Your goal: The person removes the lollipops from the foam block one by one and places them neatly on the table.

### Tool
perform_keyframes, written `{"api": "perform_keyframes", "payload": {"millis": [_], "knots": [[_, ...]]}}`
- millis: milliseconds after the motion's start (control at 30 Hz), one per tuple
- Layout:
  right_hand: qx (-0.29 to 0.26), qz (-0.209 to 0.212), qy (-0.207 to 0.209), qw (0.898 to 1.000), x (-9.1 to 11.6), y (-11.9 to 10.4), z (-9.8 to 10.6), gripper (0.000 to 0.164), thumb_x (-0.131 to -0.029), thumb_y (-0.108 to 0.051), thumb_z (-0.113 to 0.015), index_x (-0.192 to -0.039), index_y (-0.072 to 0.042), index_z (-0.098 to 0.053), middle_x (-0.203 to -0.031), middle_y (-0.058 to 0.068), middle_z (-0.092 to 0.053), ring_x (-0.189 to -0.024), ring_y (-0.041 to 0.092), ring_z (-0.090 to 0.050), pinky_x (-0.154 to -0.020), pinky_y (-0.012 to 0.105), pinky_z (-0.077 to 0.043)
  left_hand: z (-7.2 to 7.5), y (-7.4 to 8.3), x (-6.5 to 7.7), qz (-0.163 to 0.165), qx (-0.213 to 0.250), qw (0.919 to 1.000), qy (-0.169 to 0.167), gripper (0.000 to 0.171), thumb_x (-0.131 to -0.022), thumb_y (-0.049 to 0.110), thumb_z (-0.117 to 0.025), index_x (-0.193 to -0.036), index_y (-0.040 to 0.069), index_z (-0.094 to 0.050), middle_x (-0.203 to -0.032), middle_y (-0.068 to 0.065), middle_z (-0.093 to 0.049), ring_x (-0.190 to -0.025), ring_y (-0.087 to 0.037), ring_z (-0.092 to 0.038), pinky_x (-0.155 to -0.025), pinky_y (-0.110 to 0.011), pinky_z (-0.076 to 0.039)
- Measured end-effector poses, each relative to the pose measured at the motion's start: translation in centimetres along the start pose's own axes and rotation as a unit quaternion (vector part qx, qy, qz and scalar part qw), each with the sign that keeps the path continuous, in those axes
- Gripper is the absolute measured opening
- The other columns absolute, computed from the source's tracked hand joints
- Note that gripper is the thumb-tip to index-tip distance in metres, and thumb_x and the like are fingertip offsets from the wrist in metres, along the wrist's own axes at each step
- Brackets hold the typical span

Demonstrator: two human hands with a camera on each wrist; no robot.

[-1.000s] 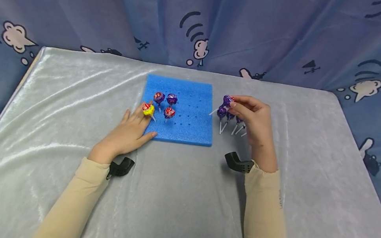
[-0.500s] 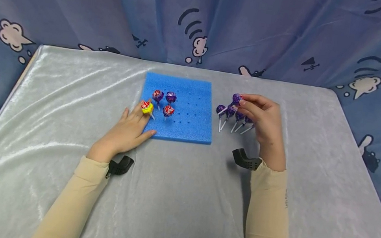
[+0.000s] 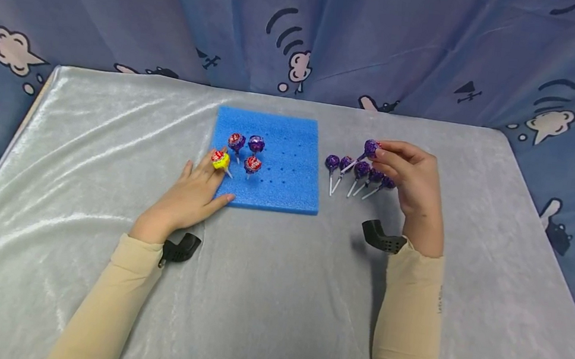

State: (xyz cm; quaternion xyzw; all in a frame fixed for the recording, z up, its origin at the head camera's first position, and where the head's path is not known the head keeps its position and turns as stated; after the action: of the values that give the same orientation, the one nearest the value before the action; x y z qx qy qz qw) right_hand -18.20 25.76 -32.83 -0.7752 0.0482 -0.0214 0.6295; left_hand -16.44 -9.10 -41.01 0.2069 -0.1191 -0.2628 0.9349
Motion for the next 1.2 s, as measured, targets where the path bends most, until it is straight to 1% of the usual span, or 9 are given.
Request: {"api": "perform_keyframes", "payload": {"millis": [233, 367, 433, 567, 733, 867, 933, 1067, 1200], "knots": [[0.023, -0.031, -0.03, 0.999, 0.0, 0.1, 0.4, 0.014, -0.085, 0.008, -0.062, -0.082, -0.001, -0.073, -0.08, 0.007, -0.069, -0.072, 0.017, -0.067, -0.07, 0.026, -0.056, 0.0, -0.1, 0.0, -0.001, -0.001, 1.0, 0.001, 0.067, -0.101, 0.039, -0.04, -0.148, -0.004, -0.019, -0.156, -0.02, 0.0, -0.142, -0.03, 0.01, -0.111, -0.057, 0.003], [0.055, -0.062, -0.048, 0.995, 0.0, 0.4, 0.5, 0.016, -0.086, 0.006, -0.062, -0.082, -0.005, -0.073, -0.082, 0.004, -0.069, -0.073, 0.014, -0.066, -0.07, 0.024, -0.055, -0.1, 0.0, -0.1, -0.004, -0.001, 1.0, 0.001, 0.067, -0.101, 0.039, -0.04, -0.148, -0.004, -0.02, -0.156, -0.02, -0.002, -0.143, -0.03, 0.009, -0.111, -0.057, 0.003], [0.07, -0.079, -0.065, 0.992, 0.1, 0.5, 0.6, 0.017, -0.087, 0.005, -0.061, -0.082, -0.006, -0.073, -0.083, 0.004, -0.069, -0.074, 0.013, -0.066, -0.07, 0.025, -0.055, -0.1, 0.0, 0.0, -0.006, 0.001, 1.0, 0.002, 0.066, -0.101, 0.038, -0.04, -0.148, -0.004, -0.021, -0.155, -0.021, -0.002, -0.143, -0.031, 0.008, -0.11, -0.057, 0.003], [0.108, -0.108, -0.112, 0.982, 0.3, 1.0, 0.8, 0.018, -0.088, 0.004, -0.061, -0.083, -0.007, -0.074, -0.082, 0.004, -0.07, -0.073, 0.014, -0.067, -0.071, 0.026, -0.055, -0.1, 0.0, 0.0, -0.006, 0.002, 1.0, 0.002, 0.067, -0.1, 0.038, -0.04, -0.148, -0.005, -0.02, -0.155, -0.021, -0.002, -0.143, -0.031, 0.009, -0.11, -0.057, 0.003], [0.163, -0.154, -0.164, 0.961, 0.7, 2.2, 1.1, 0.017, -0.09, 0.0, -0.06, -0.084, -0.009, -0.073, -0.081, 0.003, -0.071, -0.074, 0.014, -0.068, -0.07, 0.027, -0.056, -0.1, -0.2, 0.0, -0.001, 0.002, 1.0, -0.001, 0.067, -0.1, 0.038, -0.04, -0.148, -0.004, -0.019, -0.156, -0.02, -0.001, -0.143, -0.031, 0.009, -0.111, -0.056, 0.004], [0.203, -0.187, -0.192, 0.942, 0.7, 3.5, 1.0, 0.013, -0.091, -0.002, -0.059, -0.094, 0.0, -0.071, -0.083, 0.001, -0.07, -0.076, 0.013, -0.068, -0.072, 0.027, -0.055, -0.1, -0.2, 0.0, 0.0, 0.004, 1.0, 0.0, 0.067, -0.1, 0.038, -0.04, -0.148, -0.004, -0.019, -0.155, -0.021, 0.0, -0.143, -0.03, 0.009, -0.111, -0.056, 0.004], [0.209, -0.2, -0.199, 0.936, 0.6, 4.1, 0.9, 0.016, -0.091, -0.001, -0.059, -0.101, 0.007, -0.068, -0.084, 0.002, -0.07, -0.077, 0.013, -0.068, -0.072, 0.027, -0.055, -0.1, -0.2, 0.1, 0.001, 0.004, 1.0, 0.0, 0.067, -0.1, 0.038, -0.041, -0.148, -0.004, -0.018, -0.155, -0.02, 0.0, -0.142, -0.03, 0.009, -0.111, -0.056, 0.004], [0.213, -0.215, -0.193, 0.933, 0.4, 4.9, 0.5, 0.024, -0.091, 0.002, -0.058, -0.109, 0.017, -0.061, -0.083, 0.003, -0.07, -0.075, 0.011, -0.067, -0.072, 0.027, -0.055, -0.1, -0.2, 0.1, 0.0, 0.004, 1.0, 0.0, 0.068, -0.1, 0.039, -0.041, -0.149, -0.003, -0.017, -0.156, -0.02, 0.001, -0.142, -0.03, 0.01, -0.111, -0.056, 0.004], [0.244, -0.21, -0.177, 0.93, 0.5, 5.3, -0.1, 0.028, -0.091, 0.001, -0.059, -0.111, 0.021, -0.057, -0.082, 0.003, -0.07, -0.072, 0.01, -0.067, -0.07, 0.027, -0.056, 0.0, 0.0, 0.1, -0.002, 0.004, 1.0, 0.001, 0.067, -0.1, 0.038, -0.041, -0.148, -0.004, -0.018, -0.155, -0.021, 0.0, -0.142, -0.031, 0.009, -0.111, -0.057, 0.003]]}}
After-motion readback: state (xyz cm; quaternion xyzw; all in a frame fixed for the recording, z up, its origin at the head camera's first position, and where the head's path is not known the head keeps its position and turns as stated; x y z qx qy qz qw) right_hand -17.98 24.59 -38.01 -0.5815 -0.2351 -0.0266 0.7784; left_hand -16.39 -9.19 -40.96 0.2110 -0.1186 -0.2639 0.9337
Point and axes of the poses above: each hand's wrist, its own x-axis away from the middle knuckle, its own z-axis out of the back of the hand, y = z × x, the point moved 2 cm from there along -x, towards the middle knuckle
